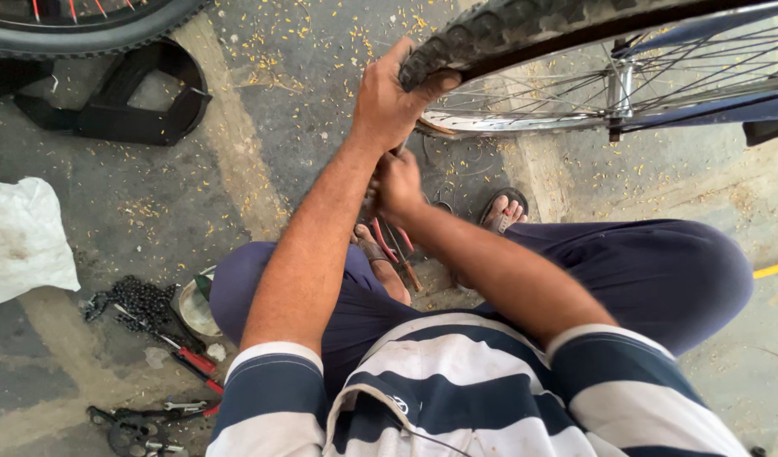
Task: The person sits on the ground beside an upside-down bicycle and first uses pliers to work on a component near the frame. They then manipulate the rear wheel, prying the tire away from the rim by hand and with a small tool, working around the wheel to separate the tire from the rim.
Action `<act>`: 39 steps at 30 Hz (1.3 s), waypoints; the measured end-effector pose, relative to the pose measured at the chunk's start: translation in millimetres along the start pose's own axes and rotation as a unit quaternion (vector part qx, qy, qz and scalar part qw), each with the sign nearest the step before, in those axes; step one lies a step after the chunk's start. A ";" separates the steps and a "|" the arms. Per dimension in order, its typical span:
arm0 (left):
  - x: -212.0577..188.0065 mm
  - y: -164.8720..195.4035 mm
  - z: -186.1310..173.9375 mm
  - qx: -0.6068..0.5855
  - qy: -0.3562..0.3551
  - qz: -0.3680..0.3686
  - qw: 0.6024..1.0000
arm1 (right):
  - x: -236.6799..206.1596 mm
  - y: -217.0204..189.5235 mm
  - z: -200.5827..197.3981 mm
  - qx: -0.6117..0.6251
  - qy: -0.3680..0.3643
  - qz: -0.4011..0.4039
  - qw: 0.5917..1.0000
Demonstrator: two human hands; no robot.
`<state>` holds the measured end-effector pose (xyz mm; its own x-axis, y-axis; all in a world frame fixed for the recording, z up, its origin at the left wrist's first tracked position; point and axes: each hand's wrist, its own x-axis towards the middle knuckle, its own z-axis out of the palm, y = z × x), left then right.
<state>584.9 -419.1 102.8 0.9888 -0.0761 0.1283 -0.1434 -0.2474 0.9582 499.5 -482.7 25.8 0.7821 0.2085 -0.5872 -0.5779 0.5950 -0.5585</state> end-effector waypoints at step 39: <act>-26.2 -55.7 53.9 0.750 -0.072 0.392 0.528 | 33.7 -113.5 -86.5 -0.512 -0.122 -0.172 0.833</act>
<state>564.7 -455.3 32.3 0.6030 -0.7695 0.2103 -0.4852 -0.5631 -0.6689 571.4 -610.3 18.7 0.8942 0.3879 -0.2236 -0.1091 -0.2954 -0.9491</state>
